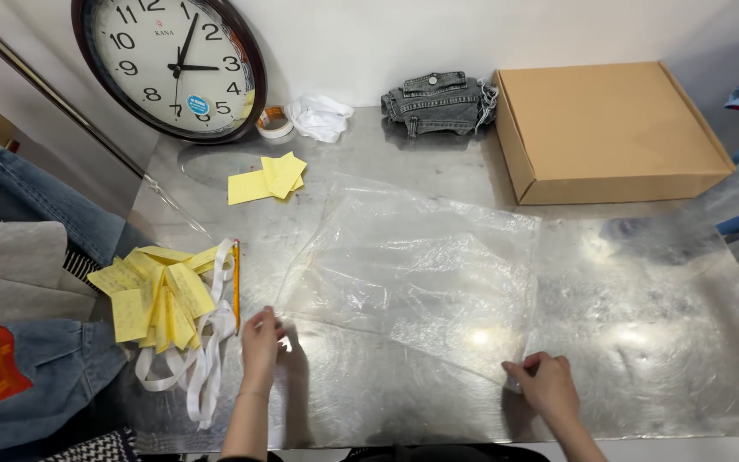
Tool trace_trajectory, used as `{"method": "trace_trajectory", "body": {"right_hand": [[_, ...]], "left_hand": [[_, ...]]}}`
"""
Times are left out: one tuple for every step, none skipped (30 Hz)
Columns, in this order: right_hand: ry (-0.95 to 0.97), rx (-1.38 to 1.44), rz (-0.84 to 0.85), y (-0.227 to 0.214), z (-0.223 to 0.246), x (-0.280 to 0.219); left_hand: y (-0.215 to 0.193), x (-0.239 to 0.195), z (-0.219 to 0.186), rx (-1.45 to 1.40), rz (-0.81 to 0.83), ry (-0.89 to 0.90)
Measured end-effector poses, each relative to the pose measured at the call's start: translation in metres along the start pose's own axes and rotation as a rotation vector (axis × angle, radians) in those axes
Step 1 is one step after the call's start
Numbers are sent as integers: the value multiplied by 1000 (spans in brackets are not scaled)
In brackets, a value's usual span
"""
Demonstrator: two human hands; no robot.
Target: The person removes a pair of jeans from a cardboard box, wraps them in plastic wrap, and places them on the table. They then retrieve a different cardboard box, place it on the table, and tie a white ribbon around it.
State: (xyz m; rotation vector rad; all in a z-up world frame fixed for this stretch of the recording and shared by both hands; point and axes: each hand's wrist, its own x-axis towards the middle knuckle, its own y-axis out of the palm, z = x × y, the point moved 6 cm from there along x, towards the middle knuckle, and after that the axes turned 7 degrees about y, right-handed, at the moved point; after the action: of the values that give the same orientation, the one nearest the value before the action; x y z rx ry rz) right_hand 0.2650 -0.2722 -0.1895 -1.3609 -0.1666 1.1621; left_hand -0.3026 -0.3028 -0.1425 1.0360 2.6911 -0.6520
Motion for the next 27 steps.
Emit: {"method": "trace_trajectory", "body": {"right_hand": [[-18,2,-21,2,-3,8],[-37,3,-42,4,-7,17],[-29,6,-42,-2,-1,10],[-23,68,-14,-7,5,3],[-13,128,12,-14,9,-3],[-2,130,12,-13,2,3],[23,77,-10,-14,-5,10],[49,25,-31,-16,-13,18],[60,29,-33,-21,-24,24],[100,49,-41,-27,-37,31],[138,68,-48,-33,-50,37],[148,71,-48,-38,-54,42],[183,69,-37,-41,-62,45],[218,66,-26,-44,-70,47],[224,65,-22,-46,-73,48],[248,43,-19,-49,-77,47],[265,20,-18,-52,-76,51],[261,19,-17,-59,-69,40],[293,-22,-57,-68,-60,30],[324,-63,-98,-77,-52,20],[313,-70,-94,-76,-43,14],[174,-1,-199,-81,-28,8],[35,74,-304,-86,-11,1],[23,74,-300,-82,13,-6],[-88,175,-284,-80,39,-14],[-198,277,-269,-78,66,-22],[-203,277,-267,-67,84,-20]], "left_hand": [[8,3,1,-47,78,-29],[17,6,1,-94,155,-59],[18,5,-1,-88,162,-58],[18,4,-4,-61,163,-36],[19,2,-6,-32,167,-17],[16,-1,-2,-25,176,-18],[16,-4,2,-9,197,-25],[16,-7,6,7,219,-32],[6,-14,6,13,230,-32],[-1,-22,6,185,285,-21],[-10,-29,6,356,337,-9],[-12,-34,8,362,345,-8],[-16,-42,14,438,407,-44],[-20,-50,20,513,468,-81],[-22,-50,24,518,470,-84],[-23,-54,35,662,601,-144],[-23,-57,44,800,726,-205],[-25,-59,41,798,723,-207],[-24,-64,41,742,806,-259],[-23,-70,40,683,889,-309],[-20,-61,49,676,879,-316],[-14,-51,54,630,877,-236],[-9,-39,56,587,872,-151],[-2,-44,31,582,861,-152],[4,-45,3,633,771,-83],[9,-46,-27,681,679,-15],[23,-51,-40,679,674,-16]]}}
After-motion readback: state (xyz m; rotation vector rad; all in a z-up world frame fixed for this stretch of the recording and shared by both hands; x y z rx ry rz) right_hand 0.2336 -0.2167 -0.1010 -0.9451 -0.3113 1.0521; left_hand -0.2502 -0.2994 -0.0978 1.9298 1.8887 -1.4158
